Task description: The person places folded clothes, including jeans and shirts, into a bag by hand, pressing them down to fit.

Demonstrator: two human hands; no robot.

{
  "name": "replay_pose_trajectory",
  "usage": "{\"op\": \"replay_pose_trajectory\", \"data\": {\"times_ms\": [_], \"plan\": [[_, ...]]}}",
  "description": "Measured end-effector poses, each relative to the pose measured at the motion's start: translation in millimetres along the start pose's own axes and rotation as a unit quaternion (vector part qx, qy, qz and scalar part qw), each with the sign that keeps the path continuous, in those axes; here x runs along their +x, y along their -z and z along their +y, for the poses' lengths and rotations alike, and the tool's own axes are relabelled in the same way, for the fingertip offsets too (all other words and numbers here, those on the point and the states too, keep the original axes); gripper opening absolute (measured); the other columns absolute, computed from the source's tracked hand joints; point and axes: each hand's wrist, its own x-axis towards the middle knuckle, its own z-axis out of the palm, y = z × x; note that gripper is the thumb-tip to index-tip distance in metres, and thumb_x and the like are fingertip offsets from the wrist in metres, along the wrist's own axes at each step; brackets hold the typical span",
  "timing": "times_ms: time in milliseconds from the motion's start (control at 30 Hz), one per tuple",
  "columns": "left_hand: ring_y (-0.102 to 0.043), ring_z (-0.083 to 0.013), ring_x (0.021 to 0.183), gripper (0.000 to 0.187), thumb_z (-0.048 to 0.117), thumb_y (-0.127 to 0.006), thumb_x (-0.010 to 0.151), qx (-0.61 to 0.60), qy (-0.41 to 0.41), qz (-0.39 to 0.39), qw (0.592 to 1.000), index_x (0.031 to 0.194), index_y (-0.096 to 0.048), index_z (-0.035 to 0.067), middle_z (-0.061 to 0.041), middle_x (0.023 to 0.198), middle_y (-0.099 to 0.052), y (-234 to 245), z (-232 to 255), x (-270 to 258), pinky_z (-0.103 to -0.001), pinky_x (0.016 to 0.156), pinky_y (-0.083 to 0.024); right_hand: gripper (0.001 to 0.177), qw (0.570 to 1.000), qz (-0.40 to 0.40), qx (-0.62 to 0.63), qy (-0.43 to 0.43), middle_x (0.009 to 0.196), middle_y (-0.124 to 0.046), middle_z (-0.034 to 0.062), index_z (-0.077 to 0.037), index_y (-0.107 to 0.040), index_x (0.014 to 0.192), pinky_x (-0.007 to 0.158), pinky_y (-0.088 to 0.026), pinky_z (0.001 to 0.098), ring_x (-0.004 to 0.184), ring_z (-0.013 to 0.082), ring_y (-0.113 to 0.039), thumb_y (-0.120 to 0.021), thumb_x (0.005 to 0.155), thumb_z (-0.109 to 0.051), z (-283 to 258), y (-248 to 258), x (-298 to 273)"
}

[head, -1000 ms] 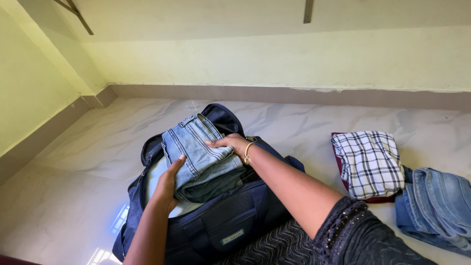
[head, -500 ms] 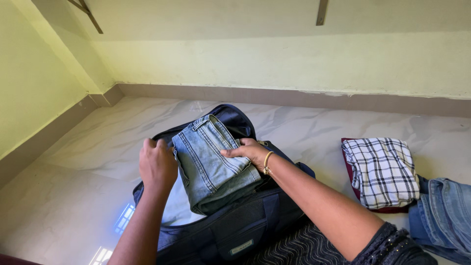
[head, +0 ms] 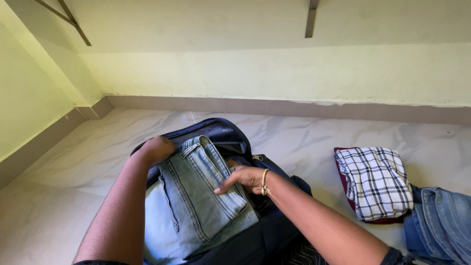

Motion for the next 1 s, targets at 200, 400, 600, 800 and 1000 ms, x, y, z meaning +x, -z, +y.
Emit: {"op": "replay_pose_trajectory", "data": {"times_ms": [200,400,600,800,1000], "plan": [[-0.058,-0.0340,0.132,0.045,0.033,-0.051,0.090,0.128,-0.026,-0.101,0.986,0.126,-0.073,0.018,-0.012,0.140,-0.065,3.3,27.9,7.4,-0.044,0.114,-0.042,0.123,0.999,0.046,0.006,-0.016,0.136,-0.062,0.0185,-0.007,-0.026,0.152,0.108,-0.045,0.0419,0.130,0.0286,-0.055,-0.096,0.054,-0.027,9.0,-10.3,-6.7],[-0.062,-0.0329,0.127,0.042,0.033,-0.064,0.088,0.153,0.014,-0.083,0.985,0.123,-0.074,0.011,-0.016,0.134,-0.067,10.3,41.8,-8.0,-0.043,0.107,-0.050,0.120,0.992,0.117,0.005,0.048,0.126,-0.069,0.0157,-0.003,-0.036,0.147,0.100,-0.054,0.0339,0.119,0.0243,-0.067,-0.097,0.051,-0.043,19.3,-31.9,-4.5],[-0.075,-0.0248,0.099,0.033,0.002,-0.074,0.072,0.019,-0.089,0.020,0.996,0.098,-0.084,0.018,-0.008,0.102,-0.080,8.8,-5.8,-5.8,-0.036,0.091,-0.058,0.098,0.991,0.072,0.065,0.087,0.114,-0.072,0.0111,0.000,-0.053,0.136,0.094,-0.055,0.0334,0.104,0.0198,-0.070,-0.097,0.054,-0.033,12.0,-41.0,-12.3],[-0.075,-0.0254,0.077,0.020,-0.005,-0.070,0.070,0.019,-0.132,0.052,0.990,0.078,-0.080,0.010,-0.009,0.081,-0.079,26.1,-9.1,-3.8,-0.036,0.075,-0.060,0.095,0.989,0.067,0.065,0.114,0.119,-0.072,0.0121,0.000,-0.052,0.139,0.100,-0.052,0.0335,0.111,0.0207,-0.068,-0.095,0.058,-0.028,17.4,-60.7,7.4],[-0.073,-0.0299,0.076,0.018,-0.006,-0.068,0.067,0.050,-0.167,0.081,0.981,0.077,-0.073,0.008,-0.012,0.078,-0.075,47.3,-0.7,-32.7,-0.039,0.073,-0.059,0.124,0.983,0.179,-0.027,0.006,0.145,-0.048,0.0264,0.006,-0.026,0.154,0.118,-0.037,0.0406,0.138,0.0322,-0.048,-0.100,0.066,-0.039,27.9,-81.3,52.1]]}}
